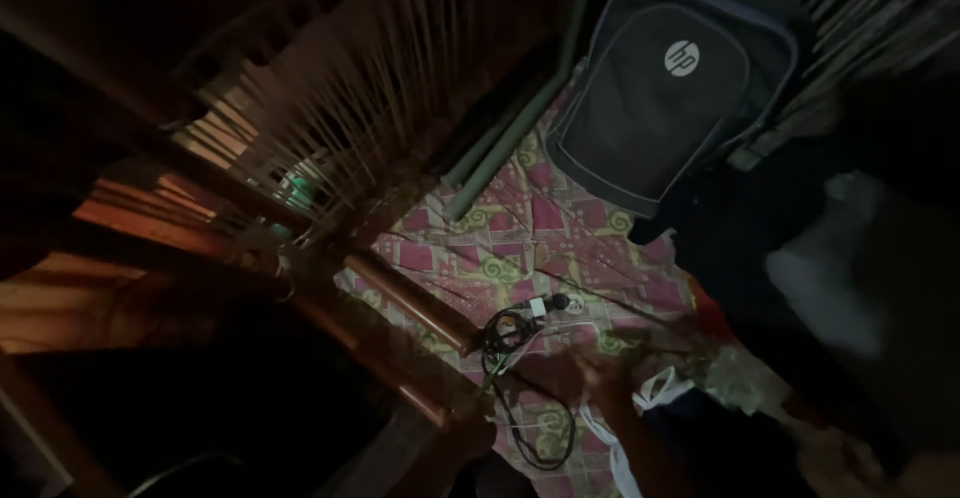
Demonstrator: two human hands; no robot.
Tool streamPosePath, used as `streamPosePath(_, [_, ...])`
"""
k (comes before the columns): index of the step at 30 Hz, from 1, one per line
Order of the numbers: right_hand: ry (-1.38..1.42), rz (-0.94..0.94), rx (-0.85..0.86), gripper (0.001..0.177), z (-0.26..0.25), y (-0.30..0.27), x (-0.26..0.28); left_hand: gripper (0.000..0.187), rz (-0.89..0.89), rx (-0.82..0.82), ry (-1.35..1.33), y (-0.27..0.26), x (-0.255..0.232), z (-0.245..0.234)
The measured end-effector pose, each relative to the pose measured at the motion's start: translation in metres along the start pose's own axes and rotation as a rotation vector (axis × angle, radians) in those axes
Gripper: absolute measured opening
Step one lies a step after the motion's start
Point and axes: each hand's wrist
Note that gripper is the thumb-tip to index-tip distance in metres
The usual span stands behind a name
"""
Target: Organizing and tinkering with various electronic components, cables, and accessories on a desk and floor.
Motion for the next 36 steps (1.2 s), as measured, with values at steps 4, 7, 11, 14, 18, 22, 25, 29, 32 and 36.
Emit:
streamPosePath(4, [0.149,0.281,-0.305,0.025,0.034,-0.002,0.224,0.046,0.033,-0.076,-0.009,0.023,-0.007,-0.021])
streamPosePath(7, [-0.201,0.026,-0.369,0.021,0.044,-0.013,0.31,0.044,0.042,-0.149,0.0,0.038,-0.007,-0.065])
streamPosePath(11, [-0.389,-0.168,-0.268,0.022,0.048,-0.03,0.39,0.05,-0.027,-0.166,-0.042,0.039,-0.096,-0.178])
streamPosePath(14, [-0.418,-0.163,-0.054,0.025,0.05,-0.047,0.446,0.064,-0.207,-0.083,-0.156,0.011,-0.19,-0.282])
streamPosePath(18, [-0.408,-0.122,0.249,0.036,0.059,-0.081,0.512,0.079,-0.208,-0.158,-0.515,-0.031,-0.235,-0.336])
streamPosePath(22, [-0.315,-0.176,0.45,0.037,0.071,-0.104,0.537,0.083,0.033,-0.245,-0.66,-0.059,-0.215,-0.328])
streamPosePath(25, [-0.298,-0.137,0.557,0.038,0.076,-0.127,0.572,0.077,0.013,-0.081,-0.75,-0.072,-0.205,-0.327])
streamPosePath(29, [-0.384,-0.37,0.553,0.031,0.082,-0.153,0.618,0.027,-0.027,-0.163,-0.749,-0.101,-0.223,-0.354])
streamPosePath(32, [-0.293,-0.504,0.567,0.022,0.087,-0.166,0.644,0.022,-0.034,-0.315,-0.728,-0.114,-0.212,-0.366])
streamPosePath(36, [-0.221,-0.653,0.525,0.023,0.088,-0.171,0.655,0.027,0.113,-0.569,-1.012,-0.141,-0.224,-0.397])
Point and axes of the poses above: each hand's wrist, its own y-axis towards the middle knuckle, its own z-axis out of the palm, x = y × z
